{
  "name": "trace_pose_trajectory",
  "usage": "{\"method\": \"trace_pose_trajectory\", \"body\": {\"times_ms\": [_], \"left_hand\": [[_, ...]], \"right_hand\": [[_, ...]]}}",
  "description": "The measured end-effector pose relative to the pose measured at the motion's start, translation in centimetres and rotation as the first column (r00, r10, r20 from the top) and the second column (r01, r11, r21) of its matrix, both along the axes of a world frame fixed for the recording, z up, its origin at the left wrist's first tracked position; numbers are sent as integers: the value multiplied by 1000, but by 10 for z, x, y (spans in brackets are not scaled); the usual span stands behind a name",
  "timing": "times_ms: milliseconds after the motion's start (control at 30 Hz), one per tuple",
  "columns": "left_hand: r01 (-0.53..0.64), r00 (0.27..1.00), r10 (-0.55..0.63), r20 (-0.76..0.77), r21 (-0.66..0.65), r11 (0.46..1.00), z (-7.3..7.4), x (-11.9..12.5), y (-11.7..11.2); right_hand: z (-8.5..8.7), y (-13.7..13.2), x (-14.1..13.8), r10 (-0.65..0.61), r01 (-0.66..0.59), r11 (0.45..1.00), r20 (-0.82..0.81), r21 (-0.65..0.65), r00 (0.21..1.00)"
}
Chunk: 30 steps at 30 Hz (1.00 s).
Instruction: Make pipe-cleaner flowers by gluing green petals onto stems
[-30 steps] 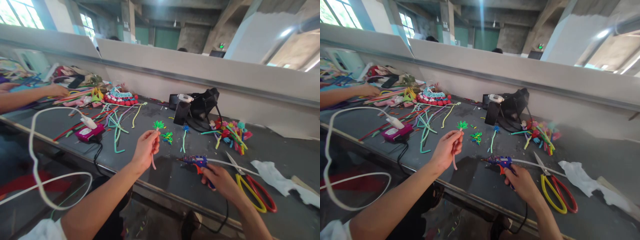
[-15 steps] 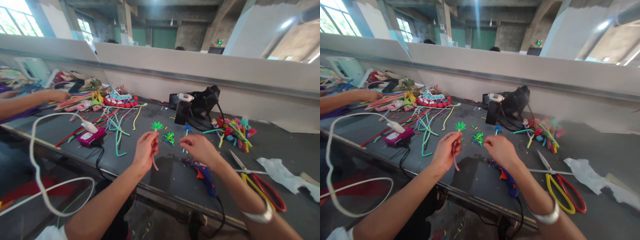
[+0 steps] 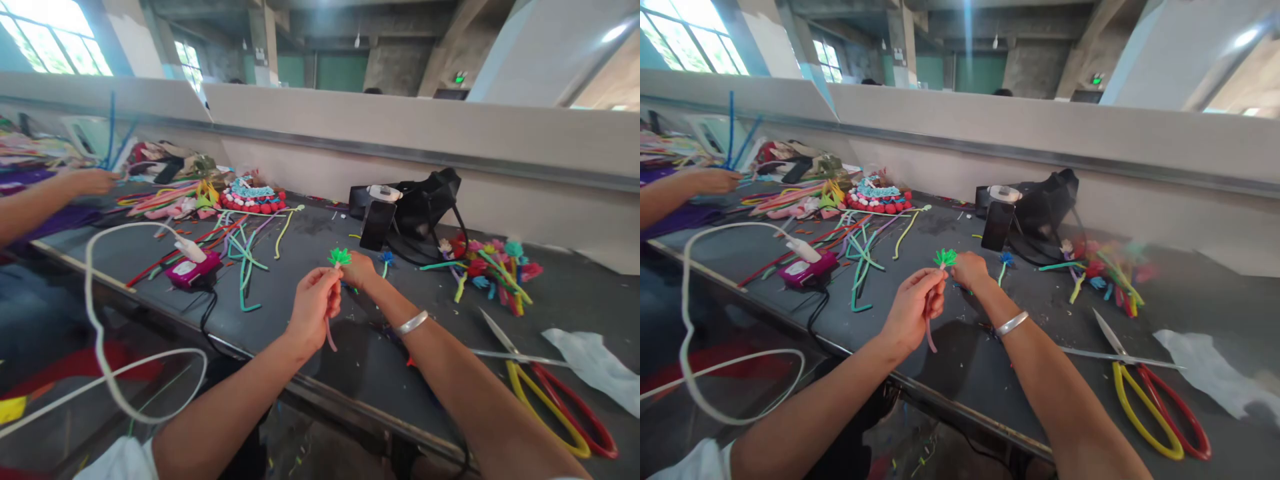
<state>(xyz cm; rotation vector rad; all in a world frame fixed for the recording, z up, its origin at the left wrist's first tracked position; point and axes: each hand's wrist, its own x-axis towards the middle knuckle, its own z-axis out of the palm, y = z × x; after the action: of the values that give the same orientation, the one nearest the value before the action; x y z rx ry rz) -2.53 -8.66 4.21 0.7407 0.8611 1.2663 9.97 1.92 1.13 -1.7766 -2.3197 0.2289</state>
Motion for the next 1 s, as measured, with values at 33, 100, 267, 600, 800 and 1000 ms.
{"method": "trace_pose_trajectory", "body": {"times_ms": [33,100,267,600,800,1000], "left_hand": [[7,1000,-7,0,2,1000,0,1,-1],[25,1000,-25,1,12,1000,0,3,-3],[81,996,-79,-34,34,996,1,7,-8],[147,974,-143,-175,10,989,-7,33,-19],[189,958,-176,-225,38,981,-8,39,-25],[193,954,-177,-242,46,980,-8,40,-28]], "right_hand": [[3,-3,5,-25,25,1000,-41,16,999],[11,-14,19,-96,105,993,-155,52,983],[33,-81,63,-236,302,949,-441,86,866],[39,-160,66,6,294,934,-829,205,560],[35,-157,69,44,279,882,-656,380,754],[30,-157,70,57,261,866,-602,427,796]]}}
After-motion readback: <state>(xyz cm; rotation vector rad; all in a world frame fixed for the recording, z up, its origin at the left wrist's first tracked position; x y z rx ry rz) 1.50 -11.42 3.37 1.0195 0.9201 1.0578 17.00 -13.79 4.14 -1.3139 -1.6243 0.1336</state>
